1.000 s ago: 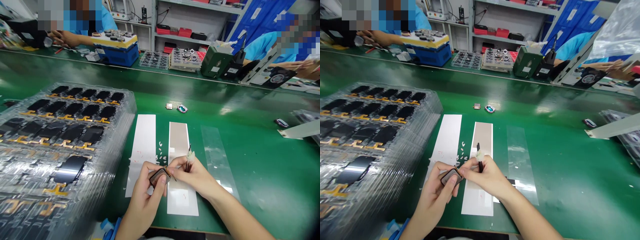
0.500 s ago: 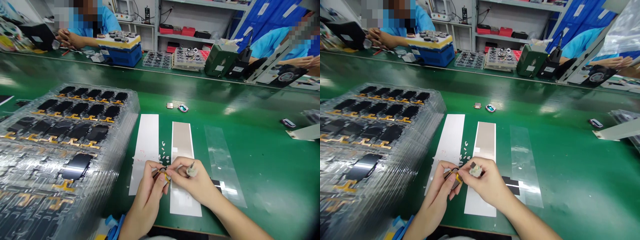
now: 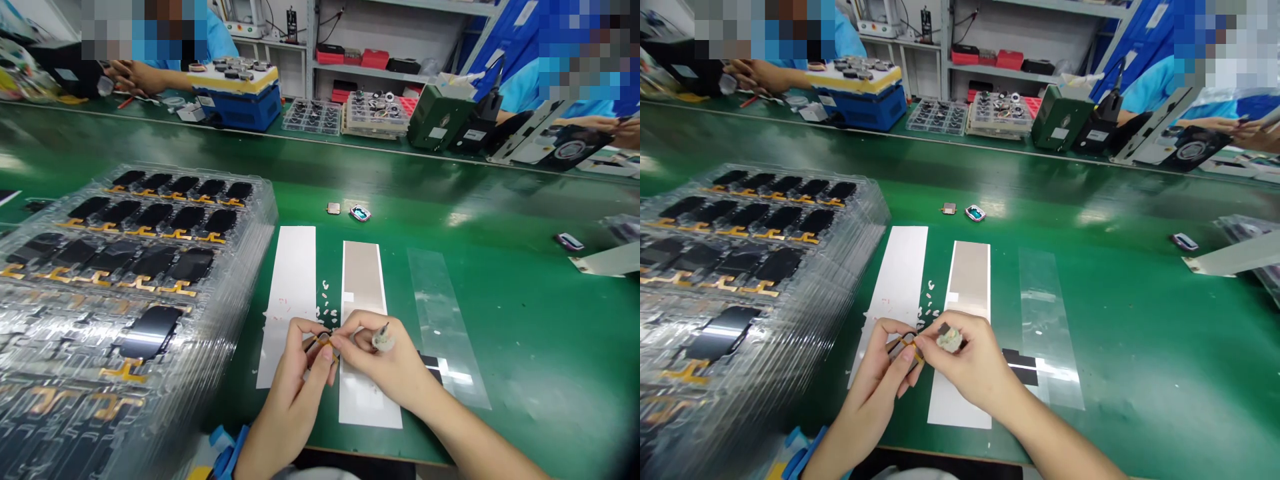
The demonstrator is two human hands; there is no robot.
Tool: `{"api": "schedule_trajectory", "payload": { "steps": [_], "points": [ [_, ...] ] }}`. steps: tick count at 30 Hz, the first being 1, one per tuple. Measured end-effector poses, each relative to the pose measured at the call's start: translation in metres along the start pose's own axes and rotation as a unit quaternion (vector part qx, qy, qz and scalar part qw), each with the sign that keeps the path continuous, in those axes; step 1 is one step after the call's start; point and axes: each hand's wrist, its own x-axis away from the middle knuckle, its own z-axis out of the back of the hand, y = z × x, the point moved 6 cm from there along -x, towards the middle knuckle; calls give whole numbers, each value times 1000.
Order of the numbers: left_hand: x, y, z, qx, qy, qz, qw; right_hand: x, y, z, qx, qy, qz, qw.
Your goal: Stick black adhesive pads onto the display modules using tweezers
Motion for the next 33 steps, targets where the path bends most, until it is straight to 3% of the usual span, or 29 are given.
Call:
{"api": "schedule_trajectory", "payload": {
  "steps": [9, 12, 15, 18, 21, 24, 28, 33],
  "points": [
    [-2, -1, 0, -8, -2, -6, 1000, -2, 4, -1, 5, -13, -5, 1000],
    [-2, 1, -1, -23, -5, -6, 1000, -4, -9, 10, 47, -8, 32, 998],
    [-1, 7, -3, -81, -36, -13, 996, 8, -27, 33, 96, 59, 100, 989],
    [3, 17, -13, -185, -117, -47, 975, 39, -32, 53, 146, 159, 151, 965],
    [8, 23, -23, -269, -185, -87, 941, 71, -13, 58, 131, 226, 147, 954],
    [10, 23, -28, -316, -193, -108, 923, 88, 12, 53, 88, 253, 120, 956],
    [8, 19, -31, -353, -192, -114, 909, 91, 34, 46, 67, 281, 98, 952],
    [5, 16, -32, -379, -200, -114, 896, 88, 42, 43, 39, 298, 91, 950]
  ]
}}
